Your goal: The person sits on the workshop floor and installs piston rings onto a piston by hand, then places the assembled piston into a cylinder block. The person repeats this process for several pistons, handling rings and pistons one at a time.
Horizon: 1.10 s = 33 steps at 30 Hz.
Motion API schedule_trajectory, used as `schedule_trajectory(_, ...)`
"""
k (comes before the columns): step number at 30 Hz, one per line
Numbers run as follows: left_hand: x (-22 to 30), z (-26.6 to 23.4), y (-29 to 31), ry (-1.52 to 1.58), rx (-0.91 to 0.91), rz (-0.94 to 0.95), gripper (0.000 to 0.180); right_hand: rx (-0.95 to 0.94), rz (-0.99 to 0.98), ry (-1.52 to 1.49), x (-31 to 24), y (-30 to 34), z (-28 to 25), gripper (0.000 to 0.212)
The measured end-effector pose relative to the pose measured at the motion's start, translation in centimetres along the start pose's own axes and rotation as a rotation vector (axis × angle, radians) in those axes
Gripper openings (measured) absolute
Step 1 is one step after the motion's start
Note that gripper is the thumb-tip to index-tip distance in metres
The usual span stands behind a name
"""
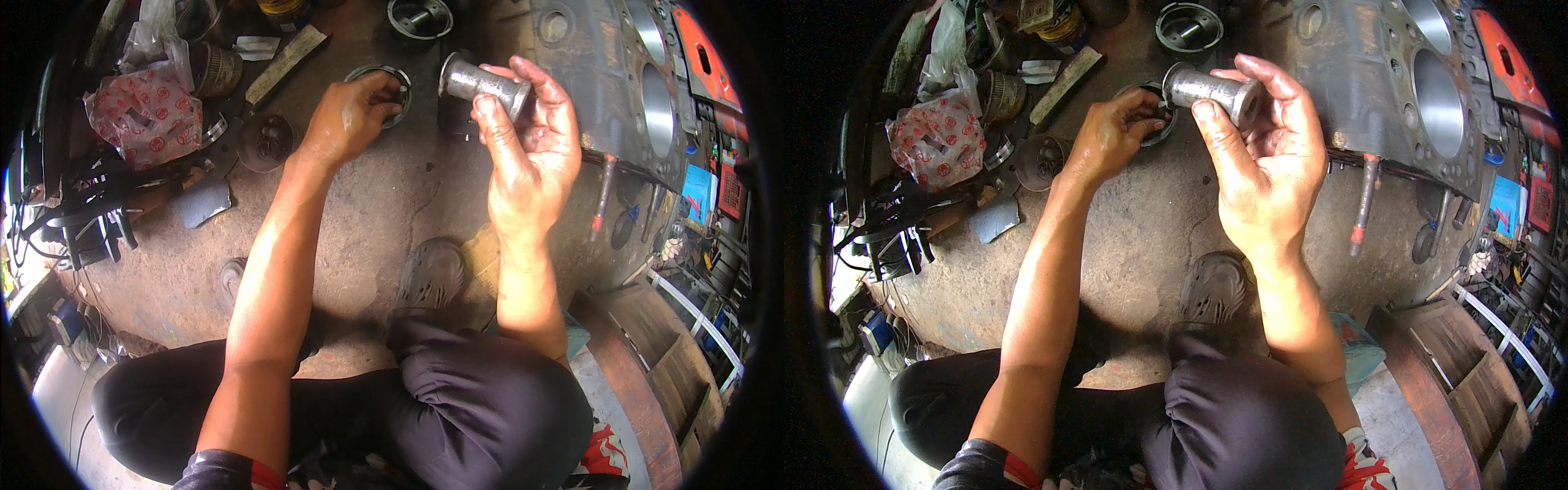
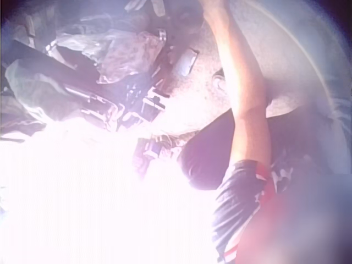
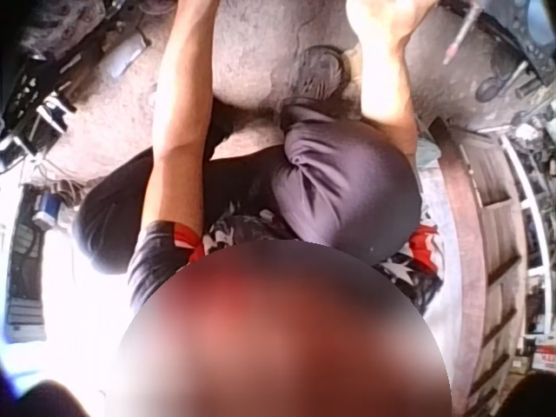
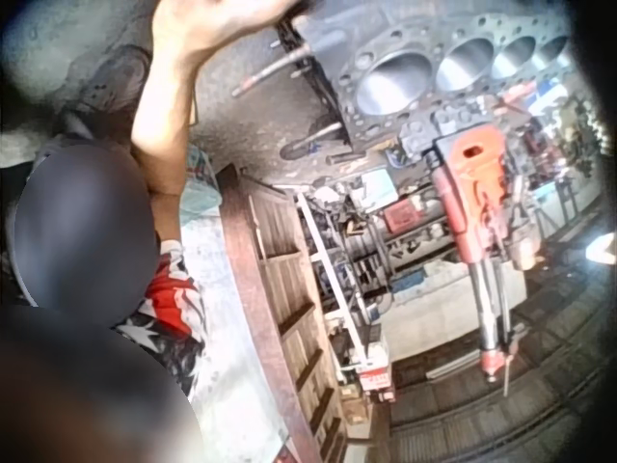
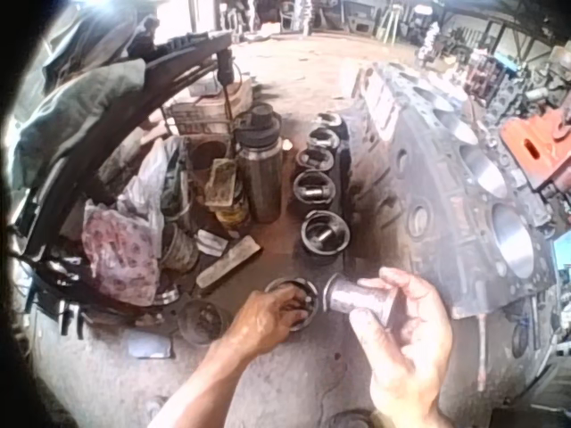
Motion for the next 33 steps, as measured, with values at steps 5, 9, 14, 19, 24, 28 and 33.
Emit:
schedule_trajectory(5, -0.1, 0.2, 0.3, -0.028, 0.019, 0.054, 0.024, -0.070, -0.182, 0.283, -1.0, -1.0, 0.7, 0.048)
schedule_trajectory(9, 0.1, 0.4, 0.8, -0.061, 0.063, 0.126, 0.025, -0.120, -0.289, 0.474, 0.1, -1.8, 1.0, 0.047)
schedule_trajectory(14, 0.2, 0.4, 1.3, -0.120, 0.132, 0.163, 0.028, -0.217, -0.396, 0.700, 2.8, -1.7, 2.9, 0.044)
schedule_trajectory(19, 0.5, 0.3, 1.4, -0.090, 0.141, 0.228, 0.027, -0.217, -0.339, 0.735, 2.5, -1.6, 2.6, 0.046)
schedule_trajectory(24, 0.5, 0.4, 1.4, -0.072, 0.120, 0.144, 0.023, -0.065, -0.531, 0.624, 0.9, -0.9, 2.2, 0.049)
schedule_trajectory(28, 0.8, 0.3, 1.4, -0.129, 0.185, 0.202, 0.023, -0.194, -0.335, 0.720, 3.3, -0.9, 3.3, 0.048)
schedule_trajectory(33, 0.5, 0.4, 1.5, -0.140, 0.135, 0.177, 0.027, -0.049, -0.554, 0.719, 2.5, 0.0, 1.8, 0.047)
Point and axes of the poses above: each hand's wrist, its own y-axis away from the middle knuckle, its own z-axis out of the palm, x = y × z, the point moved 5 cm from there along -y, towards the middle knuckle, and after that the axes turned 9 degrees about -x, right-handed, at the moved point
